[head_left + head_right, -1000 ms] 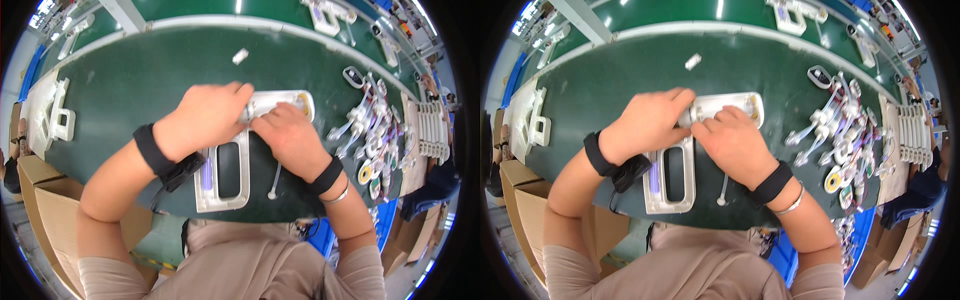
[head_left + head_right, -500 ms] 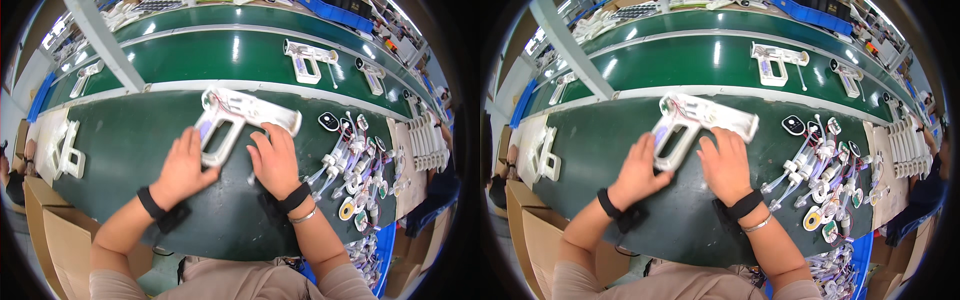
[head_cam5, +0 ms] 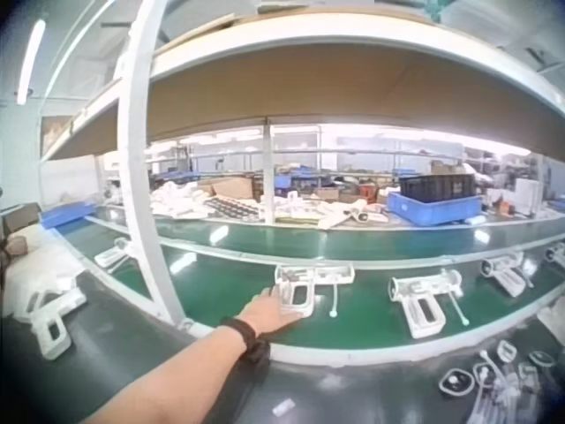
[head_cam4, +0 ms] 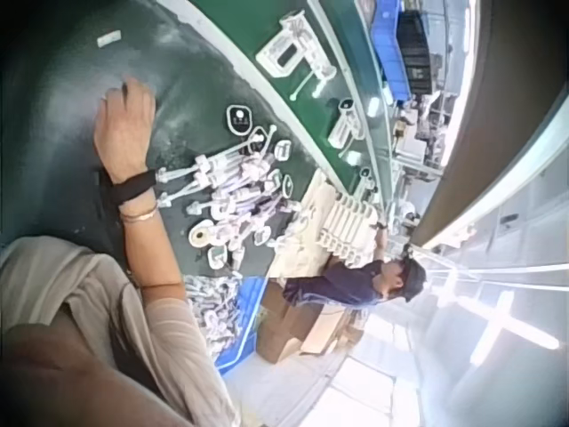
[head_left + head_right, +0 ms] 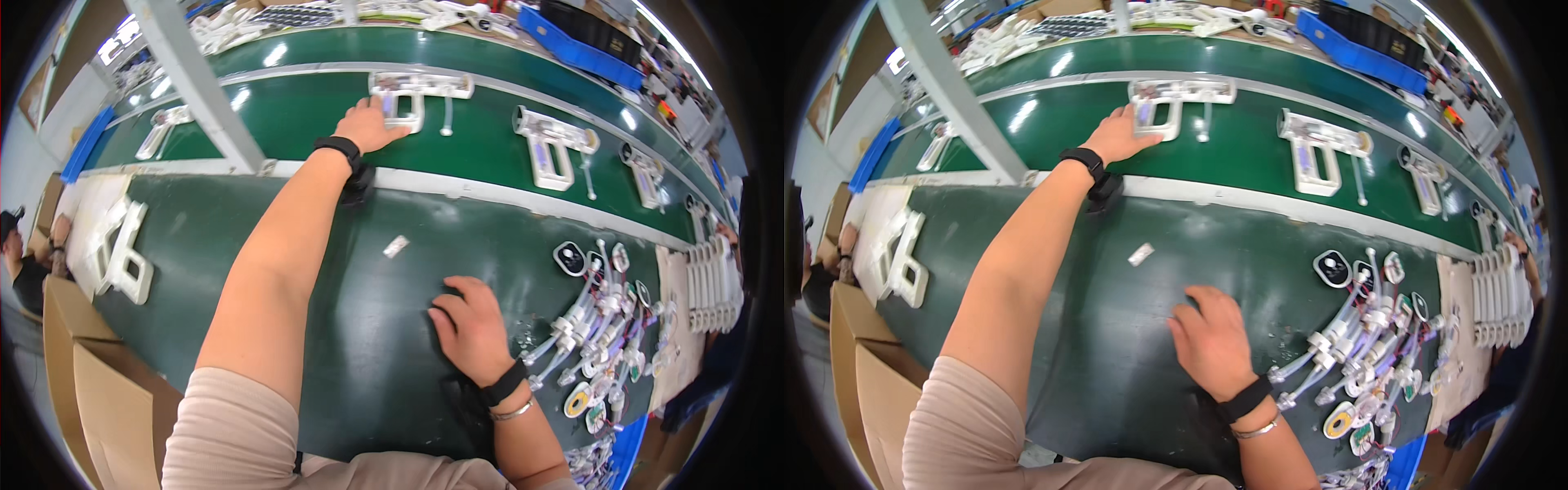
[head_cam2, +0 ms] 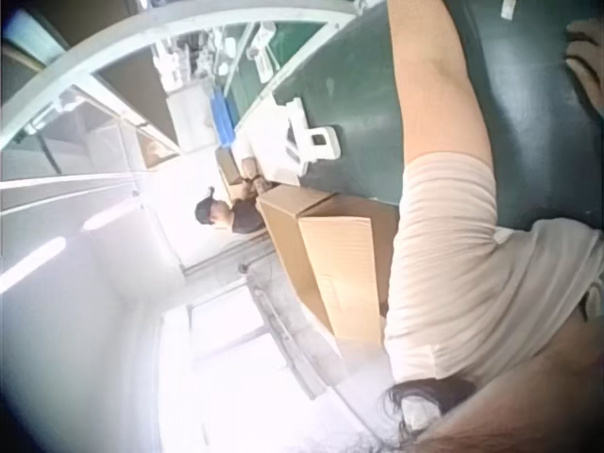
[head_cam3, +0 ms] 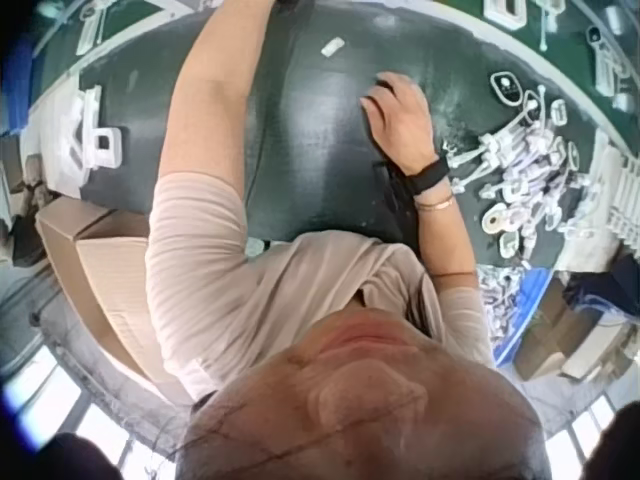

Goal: Assembling electronic components, including a battery and motor, into a white plastic handheld device housing on a factory assembly line.

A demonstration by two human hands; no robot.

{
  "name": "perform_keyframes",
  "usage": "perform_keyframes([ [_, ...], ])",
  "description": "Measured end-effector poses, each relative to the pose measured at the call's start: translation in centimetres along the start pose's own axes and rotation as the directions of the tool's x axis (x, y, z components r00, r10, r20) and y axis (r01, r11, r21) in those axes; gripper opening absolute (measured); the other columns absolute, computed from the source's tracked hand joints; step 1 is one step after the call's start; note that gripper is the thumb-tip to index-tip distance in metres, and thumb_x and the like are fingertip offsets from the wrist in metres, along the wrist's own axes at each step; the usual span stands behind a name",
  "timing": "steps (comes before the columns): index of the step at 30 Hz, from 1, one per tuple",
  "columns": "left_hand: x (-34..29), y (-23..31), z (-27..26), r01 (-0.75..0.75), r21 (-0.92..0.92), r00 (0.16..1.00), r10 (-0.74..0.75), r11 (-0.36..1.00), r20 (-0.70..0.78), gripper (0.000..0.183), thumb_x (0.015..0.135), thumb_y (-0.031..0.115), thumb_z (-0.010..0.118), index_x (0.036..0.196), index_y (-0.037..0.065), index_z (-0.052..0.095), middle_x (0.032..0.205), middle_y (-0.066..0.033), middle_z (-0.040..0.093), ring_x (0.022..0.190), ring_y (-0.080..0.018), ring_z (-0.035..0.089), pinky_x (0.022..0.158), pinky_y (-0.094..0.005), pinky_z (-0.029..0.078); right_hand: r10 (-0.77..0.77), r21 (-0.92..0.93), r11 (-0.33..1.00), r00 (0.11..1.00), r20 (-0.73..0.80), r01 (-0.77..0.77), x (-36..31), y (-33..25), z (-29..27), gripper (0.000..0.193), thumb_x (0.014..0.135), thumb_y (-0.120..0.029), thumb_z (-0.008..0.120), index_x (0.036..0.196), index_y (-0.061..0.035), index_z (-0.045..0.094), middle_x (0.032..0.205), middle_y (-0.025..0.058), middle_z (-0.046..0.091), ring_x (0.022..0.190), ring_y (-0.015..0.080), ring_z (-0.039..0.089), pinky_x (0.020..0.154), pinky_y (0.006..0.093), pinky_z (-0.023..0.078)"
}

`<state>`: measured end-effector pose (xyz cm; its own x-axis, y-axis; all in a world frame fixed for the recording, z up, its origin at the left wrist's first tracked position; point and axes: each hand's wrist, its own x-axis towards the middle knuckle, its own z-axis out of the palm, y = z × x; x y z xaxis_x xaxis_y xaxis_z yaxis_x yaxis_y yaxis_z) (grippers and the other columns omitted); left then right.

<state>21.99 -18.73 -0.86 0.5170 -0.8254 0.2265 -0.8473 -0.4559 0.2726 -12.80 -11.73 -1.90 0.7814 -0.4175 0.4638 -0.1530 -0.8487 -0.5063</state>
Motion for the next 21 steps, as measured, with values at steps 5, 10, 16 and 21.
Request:
perform_keyframes([
  [5,-10.0,-2.6,-5.4,-0.28,-0.013,0.914,0.263,0.96,-0.309,0.056,0.082,0.037,0.064,0.12,-0.002,0.051,0.121,-0.0207,0.054,0.113,-0.035,0.051,0.097,-0.0415,0.041,0.039,-0.022,0.999,0.996,0.075,-0.037,0.2,0.4,-0.2,0.014,0.072,-0.005,0.068,0.084,-0.0034,0.061,0.105,0.0147,0.057,0.099,0.0339,0.054,0.087,0.0411,0.043],
  [10,-24.1,-17.1,-13.6,0.277,0.326,0.859,-0.081,0.904,-0.506,0.046,0.078,0.03,0.067,0.109,-0.001,0.056,0.099,-0.0177,0.063,0.093,-0.0356,0.06,0.081,-0.0411,0.048,0.034,-0.038,0.999,0.997,0.067,-0.032,0.0,-0.4,-0.3,0.013,0.074,-0.003,0.066,0.086,-0.0002,0.06,0.108,0.017,0.056,0.101,0.0352,0.053,0.087,0.0401,0.044],
  [16,-38.0,-24.5,-14.9,0.553,0.333,0.833,-0.493,0.764,-0.252,0.05,0.082,0.036,0.064,0.108,-0.005,0.053,0.096,-0.0219,0.06,0.092,-0.039,0.058,0.077,-0.0473,0.047,-0.026,-0.044,0.999,0.99,0.136,0.032,-0.2,-1.5,-0.1,0.014,0.075,-0.005,0.066,0.087,-0.0009,0.061,0.109,0.0163,0.056,0.103,0.0348,0.053,0.089,0.0402,0.043],
  [21,-37.0,-12.2,-11.0,0.133,0.314,0.985,-0.09,0.94,-0.148,0.031,0.079,0.014,0.061,0.105,-0.001,0.053,0.082,-0.0141,0.06,0.077,-0.0307,0.058,0.07,-0.042,0.043,-0.075,-0.176,0.98,0.993,0.09,0.09,-1.6,-3.1,-1.9,0.016,0.072,-0.007,0.068,0.087,-0.0029,0.062,0.109,0.0154,0.056,0.104,0.0351,0.053,0.09,0.0427,0.042],
])
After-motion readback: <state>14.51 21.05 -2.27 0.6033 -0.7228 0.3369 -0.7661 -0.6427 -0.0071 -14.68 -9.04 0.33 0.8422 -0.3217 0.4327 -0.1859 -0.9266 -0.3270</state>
